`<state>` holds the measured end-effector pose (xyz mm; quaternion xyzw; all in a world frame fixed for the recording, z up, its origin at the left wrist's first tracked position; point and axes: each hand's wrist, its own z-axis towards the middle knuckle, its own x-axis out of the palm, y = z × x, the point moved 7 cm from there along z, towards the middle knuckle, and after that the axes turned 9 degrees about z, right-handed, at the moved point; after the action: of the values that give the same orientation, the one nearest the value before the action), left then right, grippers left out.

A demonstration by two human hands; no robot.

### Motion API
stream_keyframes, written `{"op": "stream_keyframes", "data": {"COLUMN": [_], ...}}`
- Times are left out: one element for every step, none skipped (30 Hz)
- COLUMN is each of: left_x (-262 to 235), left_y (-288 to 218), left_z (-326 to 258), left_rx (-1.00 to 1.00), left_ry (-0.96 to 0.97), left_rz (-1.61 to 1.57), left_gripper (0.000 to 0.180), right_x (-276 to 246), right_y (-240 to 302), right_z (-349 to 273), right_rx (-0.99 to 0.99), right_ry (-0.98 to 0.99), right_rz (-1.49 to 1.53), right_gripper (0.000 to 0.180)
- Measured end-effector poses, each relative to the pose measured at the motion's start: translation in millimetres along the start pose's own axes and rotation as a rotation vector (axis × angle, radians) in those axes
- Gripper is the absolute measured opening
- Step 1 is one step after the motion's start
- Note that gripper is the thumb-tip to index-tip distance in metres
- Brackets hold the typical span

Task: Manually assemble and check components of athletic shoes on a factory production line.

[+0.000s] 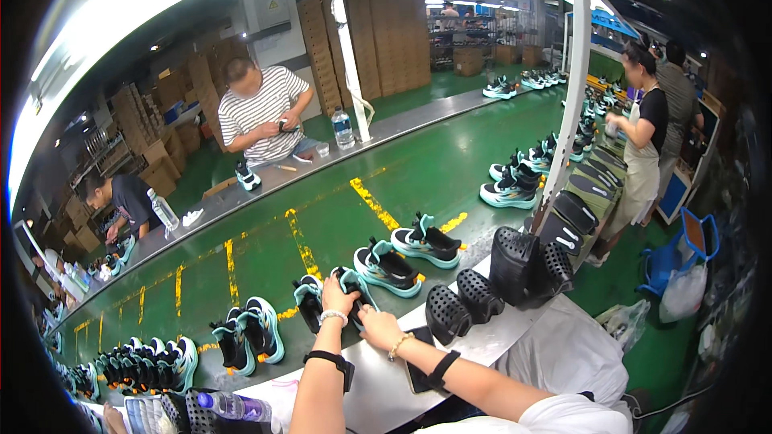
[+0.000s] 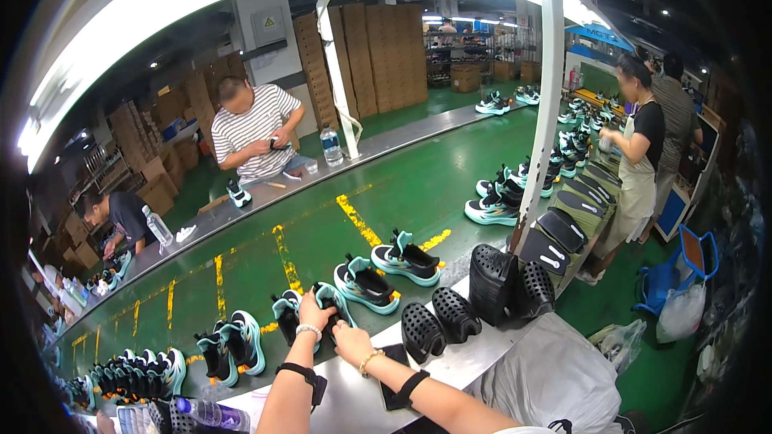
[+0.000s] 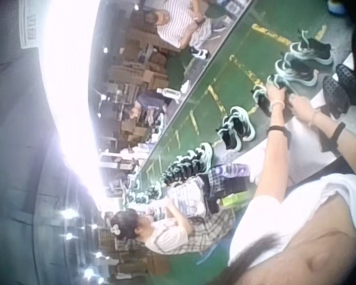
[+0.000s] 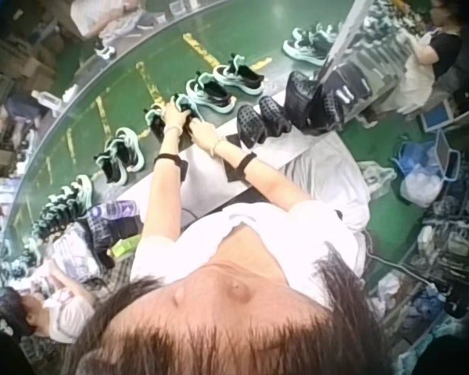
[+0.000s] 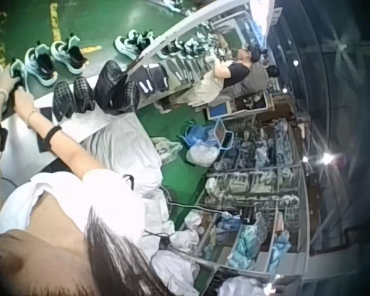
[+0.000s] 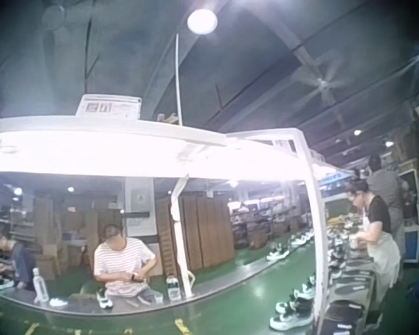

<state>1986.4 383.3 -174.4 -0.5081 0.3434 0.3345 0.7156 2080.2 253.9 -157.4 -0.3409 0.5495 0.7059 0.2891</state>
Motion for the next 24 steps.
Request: {"op": "stream_keyframes", "data": {"left_x": [-0.2, -0.8, 1.4, 3.5, 6.4, 7.2, 12.3, 11.9, 10.1, 8.7, 10.2, 11.9, 16.2, 21.5, 26.0, 27.4, 28.3, 38.0, 32.6, 17.6, 0.7, -5.0, -13.6, -25.5], "left_y": [2.4, 5.4, 7.3, 7.3, 8.4, 8.3, 12.8, 12.6, 10.9, 6.7, 4.1, 15.4, 21.6, 29.9, 31.5, 33.4, 35.0, 25.5, 20.3, 19.9, 19.0, 15.0, 22.5, 30.5], "left_z": [-0.3, 1.9, 1.1, 3.7, 3.5, 9.3, 8.2, 10.9, 11.0, 11.4, 8.0, 9.6, 11.3, 14.1, 11.4, 12.9, 15.5, 21.9, 19.0, 12.1, 7.2, 9.4, 9.5, 10.1], "left_rx": [-0.007, -0.016, -0.054, -0.074, -0.096, -0.088, -0.084, -0.063, -0.047, -0.049, -0.089, -0.053, -0.008, -0.012, -0.014, -0.034, -0.054, -0.041, -0.031, -0.080, -0.126, -0.132, -0.154, -0.173], "left_ry": [-0.030, -0.059, -0.002, 0.048, 0.101, 0.152, 0.305, 0.363, 0.420, 0.411, 0.399, 0.345, 0.299, 0.263, 0.276, 0.260, 0.243, 0.239, 0.228, 0.226, 0.217, 0.257, 0.285, 0.155], "left_rz": [0.048, 0.096, 0.042, -0.037, -0.116, 0.012, 0.081, 0.053, 0.026, 0.006, 0.033, 0.052, 0.069, 0.102, 0.103, 0.046, -0.009, 0.000, 0.004, 0.045, 0.089, 0.078, 0.076, 0.019], "left_gripper": [0.077, 0.069, 0.067, 0.071, 0.074, 0.089, 0.106, 0.109, 0.112, 0.113, 0.112, 0.111, 0.110, 0.108, 0.108, 0.107, 0.106, 0.104, 0.099, 0.096, 0.094, 0.095, 0.097, 0.093], "right_x": [-0.1, -0.5, -1.9, -4.2, -5.7, -8.8, -7.9, -10.0, -9.9, -9.1, -8.5, -6.7, -4.8, -4.6, -5.2, -7.9, -10.8, -23.5, -38.3, -71.7, -104.5, -131.9, -153.0, -168.5], "right_y": [2.1, 3.2, 0.9, -1.1, -3.0, -5.6, -5.9, -6.9, -7.0, -8.6, -11.2, -3.3, -0.4, 1.1, 0.1, -0.7, -1.3, -10.2, -7.9, 8.0, 16.9, 6.3, -1.7, -14.8], "right_z": [0.7, 3.2, 0.7, 0.6, -2.0, -3.0, -8.0, -8.3, -7.9, -5.7, -7.4, -5.3, -3.7, -1.8, -4.9, -5.6, -7.3, -15.5, -25.1, -41.2, -58.5, -75.4, -90.9, -102.4], "right_rx": [0.006, -0.017, -0.007, -0.022, -0.034, -0.051, -0.040, -0.054, -0.071, -0.062, -0.053, -0.047, -0.031, -0.028, -0.018, -0.029, -0.040, -0.130, -0.102, -0.087, -0.078, -0.050, -0.036, 0.076], "right_ry": [-0.008, 0.009, 0.014, 0.021, 0.030, 0.037, 0.041, 0.034, 0.029, 0.030, 0.030, 0.043, 0.050, 0.065, 0.071, 0.072, 0.071, -0.032, -0.041, -0.106, -0.175, -0.321, -0.455, -0.514], "right_rz": [0.014, 0.016, 0.020, 0.041, 0.062, 0.066, 0.068, 0.089, 0.113, 0.101, 0.098, 0.106, 0.113, 0.109, 0.114, 0.178, 0.241, 0.368, 0.405, 0.431, 0.456, 0.351, 0.256, 0.233], "right_gripper": [0.041, 0.044, 0.044, 0.045, 0.046, 0.047, 0.047, 0.047, 0.046, 0.047, 0.047, 0.047, 0.048, 0.049, 0.049, 0.051, 0.054, 0.056, 0.057, 0.055, 0.052, 0.048, 0.044, 0.040]}}
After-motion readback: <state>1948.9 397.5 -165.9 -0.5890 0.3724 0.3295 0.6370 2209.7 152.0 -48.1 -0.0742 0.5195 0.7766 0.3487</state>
